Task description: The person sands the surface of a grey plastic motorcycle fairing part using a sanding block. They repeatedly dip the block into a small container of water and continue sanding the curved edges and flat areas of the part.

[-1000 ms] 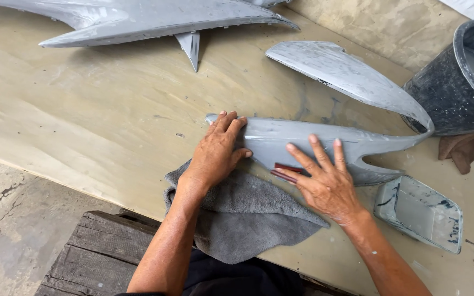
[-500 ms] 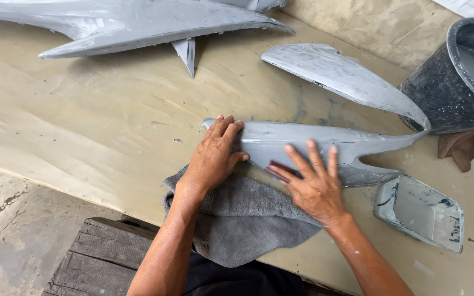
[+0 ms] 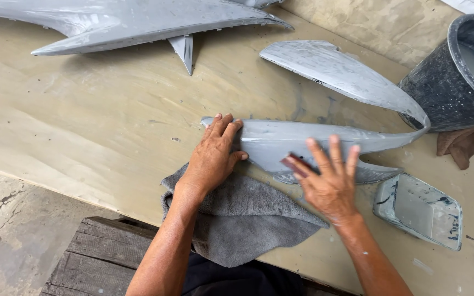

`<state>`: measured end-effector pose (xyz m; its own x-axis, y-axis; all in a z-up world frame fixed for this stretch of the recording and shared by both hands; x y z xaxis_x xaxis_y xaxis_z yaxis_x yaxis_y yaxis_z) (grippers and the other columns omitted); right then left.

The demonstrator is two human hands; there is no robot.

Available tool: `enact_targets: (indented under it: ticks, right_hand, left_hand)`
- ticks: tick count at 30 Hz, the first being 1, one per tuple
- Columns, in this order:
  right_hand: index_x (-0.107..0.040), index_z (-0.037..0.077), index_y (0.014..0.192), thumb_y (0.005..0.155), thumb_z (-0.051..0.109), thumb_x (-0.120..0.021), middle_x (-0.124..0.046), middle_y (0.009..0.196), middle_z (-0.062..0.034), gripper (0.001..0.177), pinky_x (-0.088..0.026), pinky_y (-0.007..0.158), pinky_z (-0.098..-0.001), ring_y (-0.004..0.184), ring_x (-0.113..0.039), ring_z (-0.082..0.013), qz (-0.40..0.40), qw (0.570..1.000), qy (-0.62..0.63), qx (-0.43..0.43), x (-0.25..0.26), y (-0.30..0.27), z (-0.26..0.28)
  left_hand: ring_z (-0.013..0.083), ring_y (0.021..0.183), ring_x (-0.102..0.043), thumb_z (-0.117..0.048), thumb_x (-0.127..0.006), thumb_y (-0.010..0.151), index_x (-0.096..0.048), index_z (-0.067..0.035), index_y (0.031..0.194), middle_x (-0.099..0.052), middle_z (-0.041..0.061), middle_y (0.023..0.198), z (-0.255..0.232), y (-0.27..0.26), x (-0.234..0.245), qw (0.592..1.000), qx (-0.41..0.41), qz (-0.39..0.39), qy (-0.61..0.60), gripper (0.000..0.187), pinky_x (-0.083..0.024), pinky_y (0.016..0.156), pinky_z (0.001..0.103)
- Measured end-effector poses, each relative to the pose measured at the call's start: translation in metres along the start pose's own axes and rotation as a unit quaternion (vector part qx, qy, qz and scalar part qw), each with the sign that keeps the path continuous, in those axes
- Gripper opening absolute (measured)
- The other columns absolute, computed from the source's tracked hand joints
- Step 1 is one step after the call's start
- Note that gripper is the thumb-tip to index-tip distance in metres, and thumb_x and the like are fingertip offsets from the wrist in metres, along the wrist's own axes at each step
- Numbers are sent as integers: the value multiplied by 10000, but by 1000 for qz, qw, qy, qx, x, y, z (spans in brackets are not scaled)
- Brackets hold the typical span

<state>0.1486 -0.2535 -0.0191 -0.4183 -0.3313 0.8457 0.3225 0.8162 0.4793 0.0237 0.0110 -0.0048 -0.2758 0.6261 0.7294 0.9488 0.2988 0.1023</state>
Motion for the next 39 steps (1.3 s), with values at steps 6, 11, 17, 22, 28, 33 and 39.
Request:
enact_targets:
  ticks: [6, 11, 17, 22, 28, 33, 39]
  right_hand:
    - [-578, 497, 1379, 1003, 414, -563, -281, 1676, 54, 386, 49, 1191, -667, 1551, -67, -358, -2, 999, 35, 3, -4, 7, 13]
    - [-605, 506, 1339, 996, 436, -559, -321, 1661, 73, 353, 45, 1208, -651, 1559, -100, -327, -7, 999, 31, 11, -9, 6, 24]
    - [-606, 452, 1369, 1028, 393, -534, -343, 1660, -12, 354, -1, 1176, -713, 1546, -117, -392, -11, 999, 23, -35, -1, -4, -8]
    - [-606, 491, 1353, 1009, 425, -550, -378, 1637, 44, 355, -22, 1184, -712, 1545, -175, -364, -9, 1000, 26, -4, -10, 5, 28]
    - [-576, 466, 1403, 1037, 380, -539, -346, 1654, -38, 377, -23, 1160, -731, 1538, -134, -400, -29, 997, 25, -67, -2, -6, -8]
    - [-607, 443, 1376, 1020, 393, -564, -373, 1638, -2, 361, -9, 1177, -715, 1541, -164, -387, -45, 996, 41, -63, -11, 5, 25]
    - [-645, 426, 1348, 1011, 374, -585, -407, 1627, -18, 347, -5, 1200, -668, 1542, -187, -377, -64, 992, 64, -86, -6, -2, 12]
  left_hand:
    - [448, 1460, -359, -313, -805, 830, -470, -129, 1442, -451, 195, 1511, 0, 1, -2, 1000, -2, -1, 2, 721, -305, 1184, 601]
    - [427, 1473, -350, -272, -815, 813, -487, -87, 1408, -447, 200, 1544, -5, 1, 2, 1000, -17, 2, 8, 705, -232, 1207, 616]
    - [417, 1436, -418, -239, -827, 794, -472, -89, 1429, -505, 193, 1481, -5, 4, -1, 999, -31, -1, 12, 742, -307, 1180, 602]
    - [431, 1431, -415, -227, -808, 809, -478, -175, 1496, -484, 162, 1480, -4, 9, -5, 998, -43, 4, 43, 764, -332, 1163, 615]
    - [414, 1433, -416, -220, -813, 812, -493, -218, 1499, -478, 145, 1480, -10, 10, 1, 999, -18, 30, 33, 758, -330, 1170, 598]
    - [451, 1432, -397, -157, -828, 790, -501, -167, 1470, -446, 169, 1542, -13, 12, 5, 998, -17, 45, 32, 755, -335, 1145, 655]
    - [420, 1426, -420, -194, -823, 794, -499, -186, 1467, -528, 116, 1495, -9, 11, 4, 997, -32, 46, 47, 747, -352, 1124, 661]
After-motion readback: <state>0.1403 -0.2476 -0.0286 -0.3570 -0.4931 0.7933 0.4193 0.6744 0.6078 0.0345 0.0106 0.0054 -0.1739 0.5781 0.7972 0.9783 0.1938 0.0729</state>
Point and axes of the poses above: each hand's wrist, its own y-axis towards the middle knuckle, its own x-axis out of the back of the hand, z = x × y, the point moved 2 cm from there along y, towards the middle knuckle
